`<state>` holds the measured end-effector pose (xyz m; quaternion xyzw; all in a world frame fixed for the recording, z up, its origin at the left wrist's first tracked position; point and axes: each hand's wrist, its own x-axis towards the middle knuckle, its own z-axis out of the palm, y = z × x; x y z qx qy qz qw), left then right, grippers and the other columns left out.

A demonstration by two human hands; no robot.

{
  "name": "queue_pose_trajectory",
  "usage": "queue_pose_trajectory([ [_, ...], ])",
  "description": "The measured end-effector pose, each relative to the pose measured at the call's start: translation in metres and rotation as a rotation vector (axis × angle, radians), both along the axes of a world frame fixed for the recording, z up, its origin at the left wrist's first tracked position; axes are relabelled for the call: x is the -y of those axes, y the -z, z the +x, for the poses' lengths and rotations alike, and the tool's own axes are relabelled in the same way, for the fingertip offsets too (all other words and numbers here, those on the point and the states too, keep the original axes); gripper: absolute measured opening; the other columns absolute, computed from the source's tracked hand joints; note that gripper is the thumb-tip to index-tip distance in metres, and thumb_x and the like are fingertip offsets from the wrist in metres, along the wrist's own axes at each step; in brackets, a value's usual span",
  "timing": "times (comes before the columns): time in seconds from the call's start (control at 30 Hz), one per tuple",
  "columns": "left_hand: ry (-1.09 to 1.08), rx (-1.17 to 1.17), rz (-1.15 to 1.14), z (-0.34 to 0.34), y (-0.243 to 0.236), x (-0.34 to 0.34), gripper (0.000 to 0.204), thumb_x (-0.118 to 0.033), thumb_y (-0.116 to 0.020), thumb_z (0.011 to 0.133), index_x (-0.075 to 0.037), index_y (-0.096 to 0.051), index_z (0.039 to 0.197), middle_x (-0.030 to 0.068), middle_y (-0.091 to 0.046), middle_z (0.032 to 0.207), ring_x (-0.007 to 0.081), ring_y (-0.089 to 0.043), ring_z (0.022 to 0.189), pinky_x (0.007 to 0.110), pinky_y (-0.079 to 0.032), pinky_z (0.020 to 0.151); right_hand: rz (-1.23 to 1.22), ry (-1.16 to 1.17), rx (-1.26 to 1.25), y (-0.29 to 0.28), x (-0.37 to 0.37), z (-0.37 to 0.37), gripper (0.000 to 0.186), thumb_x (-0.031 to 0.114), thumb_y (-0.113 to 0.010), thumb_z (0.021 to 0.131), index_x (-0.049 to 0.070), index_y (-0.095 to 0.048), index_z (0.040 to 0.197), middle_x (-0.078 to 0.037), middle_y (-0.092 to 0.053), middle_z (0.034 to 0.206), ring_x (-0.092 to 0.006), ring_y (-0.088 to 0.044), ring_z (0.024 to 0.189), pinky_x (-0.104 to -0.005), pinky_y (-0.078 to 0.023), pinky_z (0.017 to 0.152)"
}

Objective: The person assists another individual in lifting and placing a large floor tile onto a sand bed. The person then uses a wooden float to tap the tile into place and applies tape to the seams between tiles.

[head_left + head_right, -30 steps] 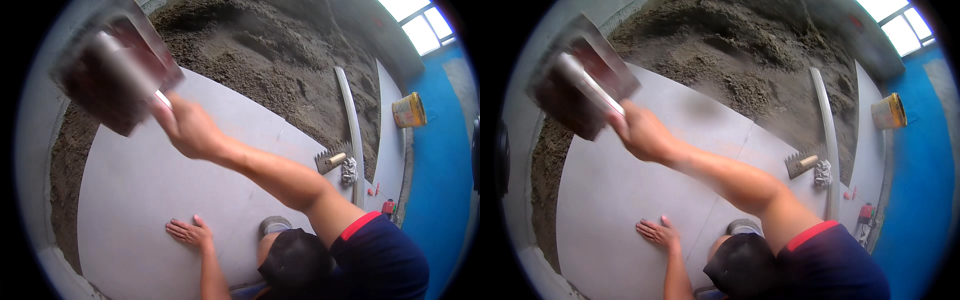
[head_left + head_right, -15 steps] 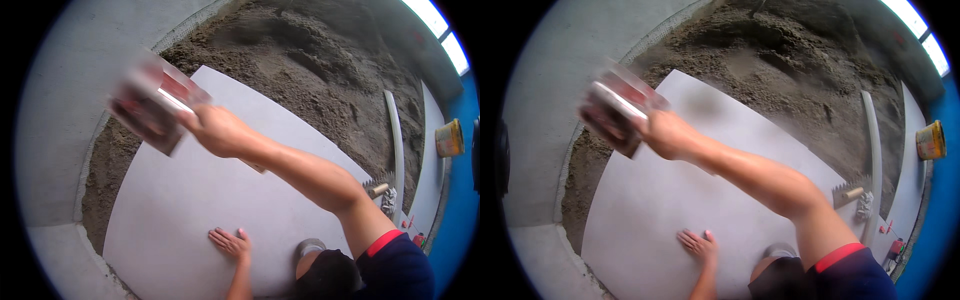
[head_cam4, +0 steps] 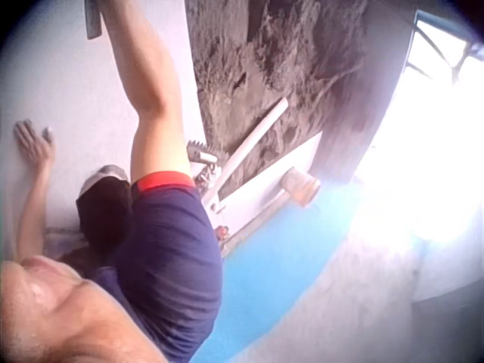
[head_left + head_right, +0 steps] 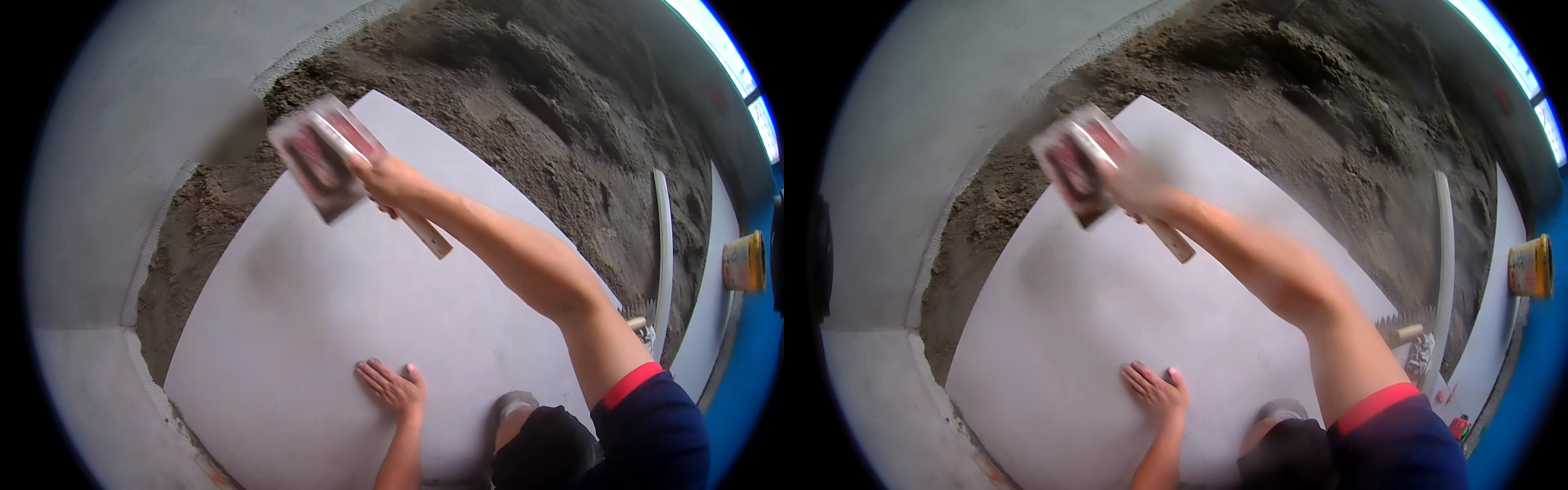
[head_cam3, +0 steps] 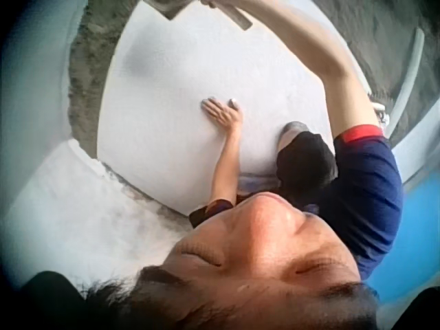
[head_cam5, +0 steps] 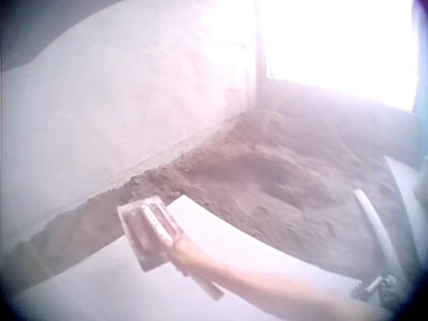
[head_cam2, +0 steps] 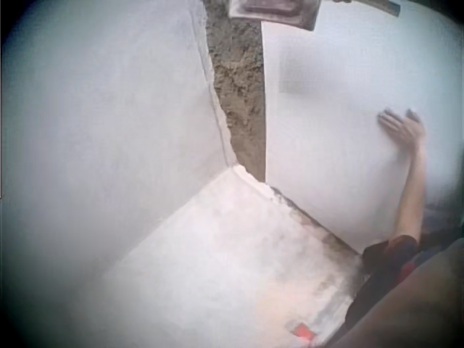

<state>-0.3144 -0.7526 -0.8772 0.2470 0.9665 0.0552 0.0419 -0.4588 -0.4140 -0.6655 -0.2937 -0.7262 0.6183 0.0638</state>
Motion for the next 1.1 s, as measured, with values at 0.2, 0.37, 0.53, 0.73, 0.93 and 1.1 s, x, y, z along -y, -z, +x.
queue_pose_trajectory([
  [0.2, -0.021, -0.006, -0.006, -0.001, 0.010, 0.009, 0.084, -0.041, -0.047, 0.088, 0.011, -0.014, 0.145, 0.0322, -0.012, 0.152, 0.0448, -0.012, 0.142, 0.053, -0.014, 0.114, 0.496, 0.103, -0.192, 0.009, 0.025, 0.061, 0.058, 0.052, -0.035, 0.099, -0.001, -0.058, 0.095, -0.020, -0.059, 0.071, -0.0332, -0.057, 0.064, -0.0430, -0.048, 0.067],
  [0.37, 0.045, -0.102, 0.098, 0.004, 0.016, 0.001, 0.081, -0.042, -0.045, 0.091, 0.010, -0.016, 0.145, 0.0318, -0.013, 0.152, 0.0458, -0.016, 0.141, 0.055, -0.016, 0.113, -0.002, -0.050, 0.685, 0.124, 0.027, 0.163, 0.066, 0.054, -0.033, 0.099, -0.007, -0.059, 0.097, -0.015, -0.058, 0.068, -0.0266, -0.061, 0.059, -0.0388, -0.050, 0.051],
  [0.53, 0.082, -0.166, 0.099, 0.004, 0.020, 0.002, 0.078, -0.043, -0.041, 0.093, 0.012, -0.019, 0.143, 0.0335, -0.017, 0.149, 0.0476, -0.017, 0.140, 0.054, -0.016, 0.114, -0.001, -0.048, 0.418, 0.030, 0.029, 0.174, 0.065, 0.055, -0.032, 0.099, -0.004, -0.057, 0.091, -0.009, -0.054, 0.065, -0.0206, -0.053, 0.054, -0.0368, -0.047, 0.050],
  [0.73, 0.073, -0.167, 0.076, 0.000, 0.024, 0.013, 0.079, -0.039, -0.044, 0.090, 0.016, -0.019, 0.141, 0.0341, -0.013, 0.150, 0.0471, -0.011, 0.142, 0.053, -0.011, 0.116, 0.326, 0.124, 0.004, 0.016, 0.076, 0.242, 0.053, 0.050, -0.037, 0.099, 0.000, -0.055, 0.094, -0.022, -0.058, 0.071, -0.0390, -0.058, 0.063, -0.0428, -0.048, 0.061],
  [0.93, 0.064, -0.079, -0.012, 0.006, 0.010, -0.008, 0.080, -0.041, -0.043, 0.091, 0.015, -0.018, 0.142, 0.0343, -0.011, 0.151, 0.0469, -0.010, 0.142, 0.053, -0.011, 0.116, -0.011, 0.040, 0.676, 0.103, 0.050, 0.281, 0.067, 0.061, -0.031, 0.096, 0.000, -0.058, 0.091, -0.014, -0.058, 0.066, -0.0279, -0.060, 0.056, -0.0389, -0.050, 0.053],
  [1.1, 0.049, -0.129, 0.000, -0.001, 0.016, 0.013, 0.080, -0.041, -0.044, 0.090, 0.015, -0.021, 0.142, 0.0329, -0.013, 0.151, 0.0426, -0.009, 0.143, 0.048, -0.009, 0.117, 0.086, 0.076, 0.334, -0.002, 0.049, 0.250, 0.069, 0.060, -0.030, 0.097, -0.002, -0.061, 0.095, -0.016, -0.062, 0.072, -0.0316, -0.063, 0.061, -0.0417, -0.050, 0.056],
])
